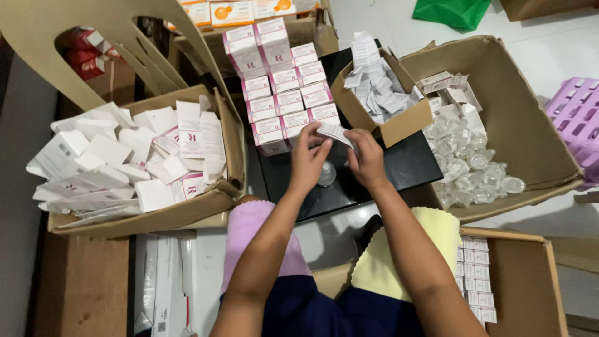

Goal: The person repeatedly picks small plastic bottles and folded paper inserts from nearby boxes, places them into small white product boxes, closes the boxes, and stacks them. The person also arranges the finished boxes into a larger cardboard carton.

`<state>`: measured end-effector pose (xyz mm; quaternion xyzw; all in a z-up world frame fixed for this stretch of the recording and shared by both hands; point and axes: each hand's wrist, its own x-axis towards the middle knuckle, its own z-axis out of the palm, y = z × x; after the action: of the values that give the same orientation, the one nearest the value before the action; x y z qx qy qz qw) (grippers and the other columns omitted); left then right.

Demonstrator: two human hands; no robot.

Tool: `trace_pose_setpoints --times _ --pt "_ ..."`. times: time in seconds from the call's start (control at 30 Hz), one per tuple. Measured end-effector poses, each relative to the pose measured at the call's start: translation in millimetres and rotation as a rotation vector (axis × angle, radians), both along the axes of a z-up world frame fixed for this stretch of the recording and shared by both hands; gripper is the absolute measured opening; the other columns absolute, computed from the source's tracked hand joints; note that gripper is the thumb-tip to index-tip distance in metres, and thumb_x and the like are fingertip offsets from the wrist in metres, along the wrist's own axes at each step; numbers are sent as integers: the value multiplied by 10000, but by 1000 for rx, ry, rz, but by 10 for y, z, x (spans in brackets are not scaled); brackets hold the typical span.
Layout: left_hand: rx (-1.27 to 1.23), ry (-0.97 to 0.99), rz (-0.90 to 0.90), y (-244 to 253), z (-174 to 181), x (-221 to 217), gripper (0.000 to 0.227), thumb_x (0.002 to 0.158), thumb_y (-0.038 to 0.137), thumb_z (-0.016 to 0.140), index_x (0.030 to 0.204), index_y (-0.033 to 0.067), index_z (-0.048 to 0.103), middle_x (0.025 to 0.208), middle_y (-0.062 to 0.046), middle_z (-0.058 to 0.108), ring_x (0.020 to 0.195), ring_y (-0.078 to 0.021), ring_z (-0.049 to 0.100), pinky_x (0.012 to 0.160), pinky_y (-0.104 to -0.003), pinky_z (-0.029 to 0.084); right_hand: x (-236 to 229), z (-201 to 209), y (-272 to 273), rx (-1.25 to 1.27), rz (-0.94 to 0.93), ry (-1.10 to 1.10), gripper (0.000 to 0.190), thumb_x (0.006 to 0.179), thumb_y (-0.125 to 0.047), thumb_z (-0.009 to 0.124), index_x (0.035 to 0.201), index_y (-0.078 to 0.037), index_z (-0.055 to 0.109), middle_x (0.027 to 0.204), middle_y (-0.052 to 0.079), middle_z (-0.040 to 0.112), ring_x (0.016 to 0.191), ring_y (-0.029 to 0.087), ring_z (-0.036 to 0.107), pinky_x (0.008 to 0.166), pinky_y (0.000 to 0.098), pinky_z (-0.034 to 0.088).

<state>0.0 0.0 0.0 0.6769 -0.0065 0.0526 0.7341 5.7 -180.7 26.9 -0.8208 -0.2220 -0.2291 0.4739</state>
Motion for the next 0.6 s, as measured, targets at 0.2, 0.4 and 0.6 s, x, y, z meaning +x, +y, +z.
trace_pose_setpoints --times 0.2,0.4,0.6 --pt "850 -72 -83 442 -16 -542 1089 579 263 988 1453 60 371 1350 -211 434 1257 -431 464 1024 -504 463 -24 -133 24 -368 -38 407 190 963 -194 653 1110 -73 652 984 179 741 916 400 695 763 481 540" --pt "881 26 -81 224 -179 -522 1013 561 360 983 1325 21 412 1287 -213 466 1245 -423 481 996 -488 486 -3 -427 64 -374 -238 475 202 942 -270 704 976 -74 677 872 181 741 829 406 706 737 492 549" --pt "764 -190 -56 154 -284 -392 743 709 177 895 1343 62 524 1330 -161 566 1259 -382 550 1060 -458 493 49 -554 49 -345 -202 393 261 909 -293 743 959 -44 681 953 166 723 781 354 704 699 455 551"
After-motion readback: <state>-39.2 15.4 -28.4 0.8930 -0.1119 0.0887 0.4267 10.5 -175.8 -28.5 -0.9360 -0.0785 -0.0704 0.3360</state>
